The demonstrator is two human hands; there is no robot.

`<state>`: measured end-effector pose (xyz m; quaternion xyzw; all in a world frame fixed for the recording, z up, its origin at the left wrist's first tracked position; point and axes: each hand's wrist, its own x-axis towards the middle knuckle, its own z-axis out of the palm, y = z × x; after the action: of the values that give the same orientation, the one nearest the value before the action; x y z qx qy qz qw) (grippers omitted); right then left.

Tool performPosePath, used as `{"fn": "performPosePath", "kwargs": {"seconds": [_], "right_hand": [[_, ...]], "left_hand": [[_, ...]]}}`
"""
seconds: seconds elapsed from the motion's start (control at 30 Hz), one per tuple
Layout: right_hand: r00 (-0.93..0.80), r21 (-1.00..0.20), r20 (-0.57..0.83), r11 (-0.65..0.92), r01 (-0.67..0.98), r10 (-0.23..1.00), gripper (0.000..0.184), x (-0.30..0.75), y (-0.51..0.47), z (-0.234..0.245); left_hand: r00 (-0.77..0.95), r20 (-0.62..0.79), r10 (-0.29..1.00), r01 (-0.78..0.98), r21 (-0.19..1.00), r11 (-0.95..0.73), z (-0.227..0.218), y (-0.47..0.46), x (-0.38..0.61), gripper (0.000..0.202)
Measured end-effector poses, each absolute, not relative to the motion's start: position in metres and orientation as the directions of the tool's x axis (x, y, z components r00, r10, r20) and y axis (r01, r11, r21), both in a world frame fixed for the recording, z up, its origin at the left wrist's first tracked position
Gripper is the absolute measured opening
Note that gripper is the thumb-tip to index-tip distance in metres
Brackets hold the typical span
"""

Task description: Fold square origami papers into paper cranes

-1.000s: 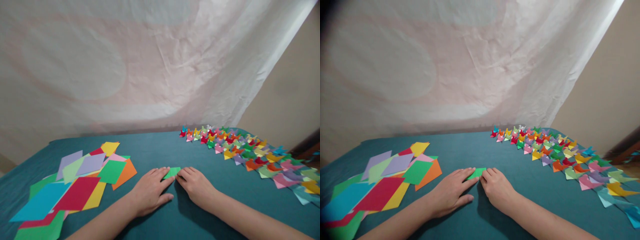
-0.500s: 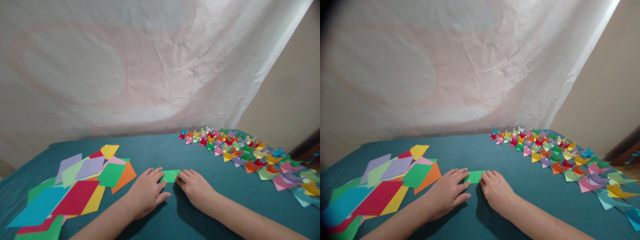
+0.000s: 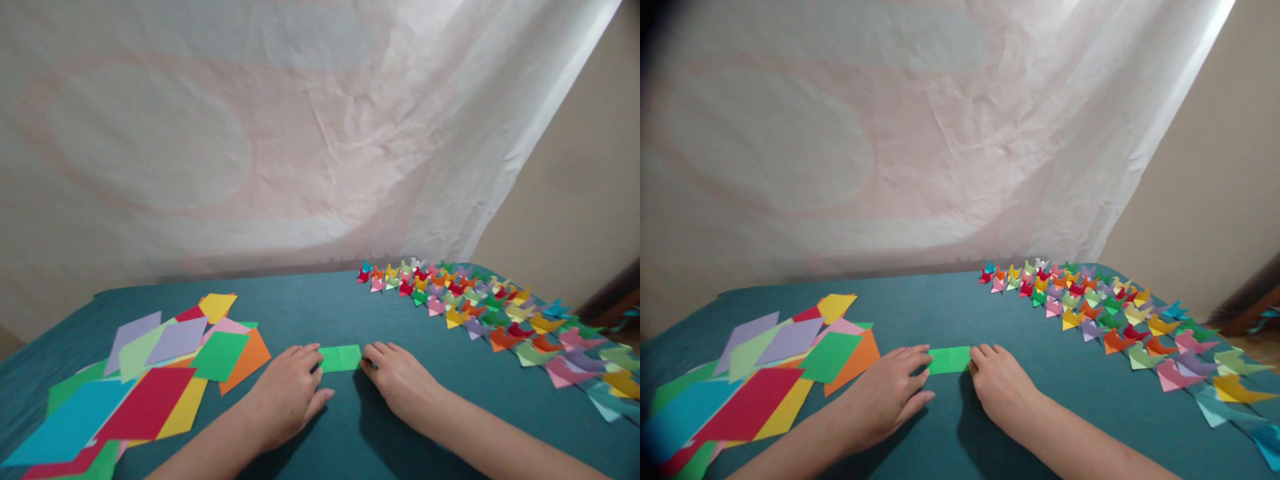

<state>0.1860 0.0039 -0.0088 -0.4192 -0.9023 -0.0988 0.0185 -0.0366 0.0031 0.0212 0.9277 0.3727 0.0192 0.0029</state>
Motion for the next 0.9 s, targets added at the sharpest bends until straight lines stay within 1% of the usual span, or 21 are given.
{"fn": "performPosePath", "kwargs": {"seconds": [0.1,0.17,0.3,0.4,0.47,0.5,0.57,0.67,0.77,0.83,0.9], "right_hand": [[-0.635,0.109,0.121,0.625,0.773,0.763,0.018,0.189,0.005,-0.007],[-0.630,0.046,0.128,0.630,0.775,0.766,0.021,0.191,0.007,-0.006],[-0.609,-0.127,0.154,0.626,0.769,0.778,0.025,0.195,0.016,-0.001],[-0.572,-0.273,0.183,0.600,0.752,0.800,0.020,0.190,0.024,0.002],[-0.565,-0.356,0.164,0.583,0.731,0.809,0.019,0.184,0.028,0.002],[-0.559,-0.385,0.145,0.567,0.728,0.816,0.023,0.181,0.030,0.001],[-0.535,-0.412,0.121,0.532,0.739,0.836,0.030,0.175,0.033,-0.001],[-0.488,-0.435,0.067,0.466,0.771,0.870,0.037,0.168,0.041,-0.002],[-0.477,-0.469,-0.041,0.404,0.785,0.878,0.049,0.165,0.052,0.001],[-0.473,-0.479,-0.094,0.376,0.793,0.876,0.052,0.165,0.061,0.004],[-0.481,-0.509,-0.146,0.351,0.786,0.865,0.049,0.166,0.069,0.005]], "left_hand": [[0.721,0.009,0.693,0.693,0.021,-0.721,0.024,0.003,-0.036,0.035],[0.721,-0.003,0.693,0.693,0.018,-0.720,0.026,0.003,-0.036,0.035],[0.721,-0.016,0.693,0.693,0.009,-0.721,0.028,0.002,-0.034,0.034],[0.720,-0.007,0.694,0.694,0.015,-0.720,0.027,0.001,-0.034,0.034],[0.724,0.004,0.690,0.689,0.036,-0.724,0.025,0.003,-0.035,0.033],[0.731,0.010,0.682,0.681,0.055,-0.730,0.025,0.004,-0.037,0.033],[0.745,0.020,0.667,0.660,0.118,-0.742,0.023,0.008,-0.041,0.033],[0.741,0.034,0.670,0.640,0.267,-0.721,0.021,0.018,-0.049,0.032],[0.669,0.074,0.739,0.658,0.402,-0.636,0.017,0.030,-0.053,0.023],[0.599,0.114,0.793,0.673,0.465,-0.575,0.013,0.039,-0.052,0.020],[0.557,0.137,0.819,0.653,0.537,-0.534,0.010,0.049,-0.049,0.020]]}}
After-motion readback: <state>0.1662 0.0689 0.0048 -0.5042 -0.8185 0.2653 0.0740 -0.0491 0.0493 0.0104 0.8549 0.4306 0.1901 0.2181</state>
